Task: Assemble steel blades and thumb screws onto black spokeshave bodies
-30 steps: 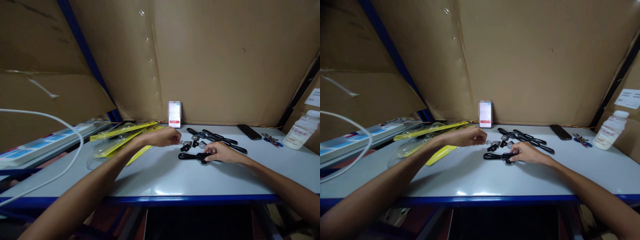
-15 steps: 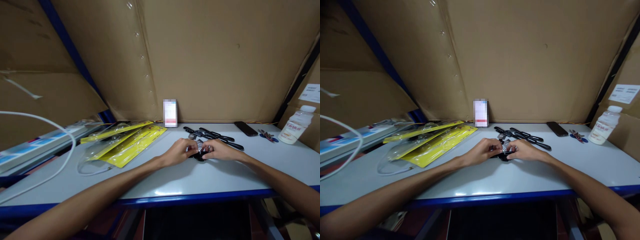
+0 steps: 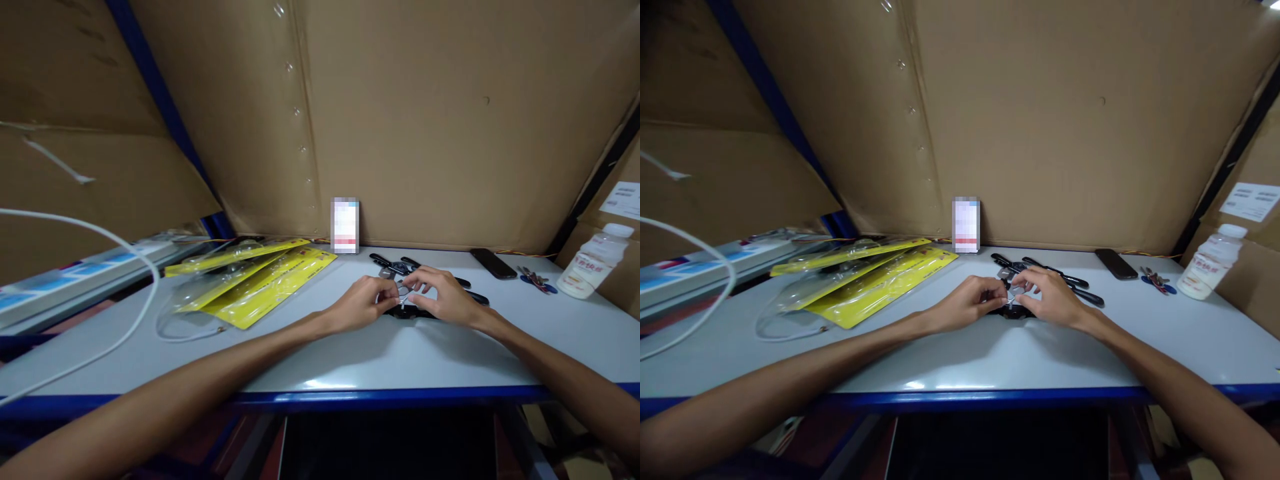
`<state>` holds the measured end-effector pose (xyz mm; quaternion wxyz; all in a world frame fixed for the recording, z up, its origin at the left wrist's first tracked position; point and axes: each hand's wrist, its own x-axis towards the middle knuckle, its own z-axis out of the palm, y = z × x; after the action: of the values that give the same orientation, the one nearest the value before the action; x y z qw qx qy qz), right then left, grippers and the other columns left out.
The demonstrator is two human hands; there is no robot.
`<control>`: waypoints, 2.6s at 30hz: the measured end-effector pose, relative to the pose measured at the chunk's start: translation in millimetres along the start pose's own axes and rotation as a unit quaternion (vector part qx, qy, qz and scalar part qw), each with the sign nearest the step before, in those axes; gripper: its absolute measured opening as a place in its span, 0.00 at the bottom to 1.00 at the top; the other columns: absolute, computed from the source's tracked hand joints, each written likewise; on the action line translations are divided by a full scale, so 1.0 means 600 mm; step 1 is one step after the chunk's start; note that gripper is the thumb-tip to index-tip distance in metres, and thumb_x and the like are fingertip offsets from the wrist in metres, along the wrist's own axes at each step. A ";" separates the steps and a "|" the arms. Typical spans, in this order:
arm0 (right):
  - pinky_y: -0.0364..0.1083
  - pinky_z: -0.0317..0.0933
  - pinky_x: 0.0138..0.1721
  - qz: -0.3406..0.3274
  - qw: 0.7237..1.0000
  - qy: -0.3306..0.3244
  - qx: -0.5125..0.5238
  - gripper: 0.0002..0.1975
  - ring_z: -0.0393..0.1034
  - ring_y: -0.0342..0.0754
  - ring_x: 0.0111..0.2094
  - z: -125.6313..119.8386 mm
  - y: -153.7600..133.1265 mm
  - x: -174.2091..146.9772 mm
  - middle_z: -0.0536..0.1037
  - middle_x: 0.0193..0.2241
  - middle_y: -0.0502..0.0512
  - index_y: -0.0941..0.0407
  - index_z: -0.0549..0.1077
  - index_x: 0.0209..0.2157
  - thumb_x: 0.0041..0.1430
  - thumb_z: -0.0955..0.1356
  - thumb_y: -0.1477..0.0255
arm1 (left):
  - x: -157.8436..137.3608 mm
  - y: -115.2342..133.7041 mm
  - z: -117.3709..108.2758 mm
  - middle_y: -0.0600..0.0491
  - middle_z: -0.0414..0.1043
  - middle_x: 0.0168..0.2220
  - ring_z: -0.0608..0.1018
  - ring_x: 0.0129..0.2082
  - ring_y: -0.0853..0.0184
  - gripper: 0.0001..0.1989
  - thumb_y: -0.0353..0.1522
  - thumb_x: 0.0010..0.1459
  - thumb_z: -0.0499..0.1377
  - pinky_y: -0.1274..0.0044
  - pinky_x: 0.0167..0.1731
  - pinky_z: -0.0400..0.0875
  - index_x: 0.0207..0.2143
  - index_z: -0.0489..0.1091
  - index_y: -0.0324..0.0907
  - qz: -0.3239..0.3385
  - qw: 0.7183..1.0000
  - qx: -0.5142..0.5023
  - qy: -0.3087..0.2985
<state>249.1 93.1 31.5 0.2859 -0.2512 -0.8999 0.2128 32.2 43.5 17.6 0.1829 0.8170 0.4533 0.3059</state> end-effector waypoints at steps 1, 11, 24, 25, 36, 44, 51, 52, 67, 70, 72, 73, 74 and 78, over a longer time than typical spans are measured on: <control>0.47 0.66 0.40 -0.020 1.000 0.012 0.002 0.06 0.73 0.47 0.37 0.003 -0.007 -0.002 0.80 0.38 0.55 0.55 0.77 0.40 0.59 0.70 0.73 | -0.001 0.004 0.001 0.58 0.69 0.23 0.66 0.23 0.71 0.09 0.32 0.62 0.58 0.78 0.26 0.57 0.28 0.72 0.40 0.002 1.000 -0.005 0.005; 0.45 0.63 0.34 -0.032 0.998 0.037 0.037 0.04 0.68 0.44 0.29 0.012 -0.035 -0.011 0.76 0.28 0.49 0.54 0.71 0.30 0.59 0.69 0.74 | -0.007 0.021 0.009 0.59 0.67 0.22 0.65 0.23 0.72 0.10 0.30 0.62 0.57 0.78 0.27 0.57 0.26 0.68 0.41 0.036 0.997 -0.013 0.062; 0.44 0.59 0.31 0.023 0.999 0.030 -0.009 0.03 0.68 0.45 0.26 0.030 -0.025 -0.016 0.76 0.25 0.47 0.54 0.70 0.33 0.62 0.68 0.74 | -0.010 0.015 0.018 0.53 0.70 0.29 0.71 0.29 0.66 0.09 0.29 0.65 0.53 0.75 0.31 0.63 0.30 0.66 0.42 0.111 0.984 0.096 0.098; 0.45 0.59 0.32 0.009 0.999 0.030 -0.031 0.04 0.69 0.46 0.27 0.032 -0.023 -0.017 0.77 0.26 0.49 0.54 0.71 0.32 0.63 0.68 0.74 | -0.011 0.015 0.018 0.52 0.71 0.29 0.72 0.30 0.65 0.09 0.29 0.66 0.53 0.74 0.32 0.64 0.31 0.67 0.42 0.123 0.982 0.106 0.101; 0.47 0.59 0.34 -0.042 0.989 0.067 -0.127 0.08 0.67 0.48 0.30 0.013 -0.011 -0.010 0.74 0.27 0.53 0.55 0.75 0.30 0.64 0.67 0.73 | -0.010 0.004 0.014 0.49 0.74 0.36 0.75 0.37 0.61 0.06 0.31 0.68 0.51 0.70 0.36 0.71 0.41 0.67 0.43 0.103 0.982 0.143 0.067; 0.44 0.57 0.30 0.057 0.996 0.056 -0.034 0.08 0.64 0.44 0.25 -0.001 -0.005 0.000 0.75 0.22 0.49 0.55 0.75 0.29 0.61 0.68 0.68 | -0.009 -0.025 -0.003 0.42 0.74 0.47 0.78 0.45 0.55 0.19 0.44 0.67 0.55 0.63 0.45 0.73 0.53 0.68 0.41 0.121 0.976 0.176 -0.034; 0.44 0.58 0.30 0.050 0.997 0.055 -0.038 0.06 0.65 0.44 0.24 0.012 0.005 -0.002 0.76 0.23 0.49 0.54 0.73 0.30 0.60 0.67 0.69 | -0.004 -0.023 -0.011 0.43 0.75 0.45 0.77 0.44 0.55 0.20 0.47 0.69 0.52 0.63 0.45 0.72 0.51 0.70 0.41 0.141 0.969 0.201 -0.005; 0.44 0.58 0.30 0.049 0.997 0.054 -0.032 0.06 0.66 0.44 0.24 0.013 0.005 -0.003 0.77 0.24 0.49 0.54 0.73 0.30 0.60 0.67 0.69 | -0.004 -0.022 -0.010 0.43 0.75 0.44 0.77 0.43 0.55 0.20 0.47 0.69 0.53 0.64 0.44 0.72 0.50 0.71 0.41 0.141 0.969 0.205 -0.005; 0.45 0.56 0.32 -0.026 0.984 0.076 -0.158 0.07 0.67 0.46 0.26 0.012 0.011 -0.008 0.78 0.28 0.53 0.54 0.74 0.35 0.66 0.65 0.70 | 0.092 -0.127 -0.154 0.26 0.68 0.58 0.72 0.58 0.39 0.39 0.54 0.60 0.59 0.61 0.50 0.68 0.57 0.60 0.31 -0.329 0.891 0.256 0.181; 0.45 0.56 0.33 -0.034 0.981 0.068 -0.179 0.06 0.68 0.47 0.27 0.011 0.011 -0.009 0.78 0.29 0.53 0.55 0.74 0.36 0.66 0.66 0.71 | 0.126 -0.157 -0.148 0.23 0.69 0.57 0.73 0.58 0.38 0.46 0.58 0.54 0.62 0.63 0.50 0.68 0.58 0.61 0.28 -0.373 0.883 0.229 0.169; 0.44 0.56 0.32 -0.040 0.979 0.067 -0.187 0.05 0.68 0.46 0.27 0.012 0.013 -0.010 0.78 0.29 0.53 0.55 0.74 0.35 0.66 0.66 0.71 | 0.142 -0.175 -0.134 0.23 0.67 0.59 0.71 0.60 0.38 0.49 0.56 0.51 0.66 0.63 0.52 0.68 0.60 0.58 0.28 -0.400 0.870 0.223 0.181; 0.44 0.56 0.32 -0.043 0.979 0.067 -0.189 0.05 0.68 0.46 0.27 0.012 0.013 -0.010 0.78 0.28 0.53 0.55 0.74 0.35 0.66 0.66 0.72 | 0.147 -0.184 -0.126 0.24 0.68 0.60 0.71 0.61 0.40 0.49 0.55 0.51 0.67 0.64 0.52 0.68 0.61 0.57 0.29 -0.413 0.864 0.217 0.188; 0.44 0.56 0.32 -0.048 0.978 0.067 -0.190 0.05 0.68 0.46 0.26 0.012 0.014 -0.010 0.78 0.28 0.53 0.55 0.74 0.35 0.66 0.67 0.72 | 0.150 -0.191 -0.120 0.25 0.68 0.60 0.72 0.60 0.40 0.49 0.54 0.52 0.68 0.64 0.52 0.68 0.62 0.56 0.30 -0.427 0.857 0.210 0.197; 0.44 0.56 0.31 -0.056 0.978 0.065 -0.190 0.05 0.67 0.46 0.26 0.014 0.016 -0.011 0.77 0.27 0.52 0.56 0.74 0.35 0.66 0.67 0.72 | 0.153 -0.212 -0.101 0.26 0.70 0.58 0.75 0.58 0.42 0.46 0.50 0.53 0.69 0.64 0.49 0.70 0.62 0.55 0.31 -0.448 0.843 0.185 0.233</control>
<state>251.9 94.8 17.1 0.3023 -0.2633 -0.9161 0.0052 -51.2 189.4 20.0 0.0339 0.4486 0.8472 0.2826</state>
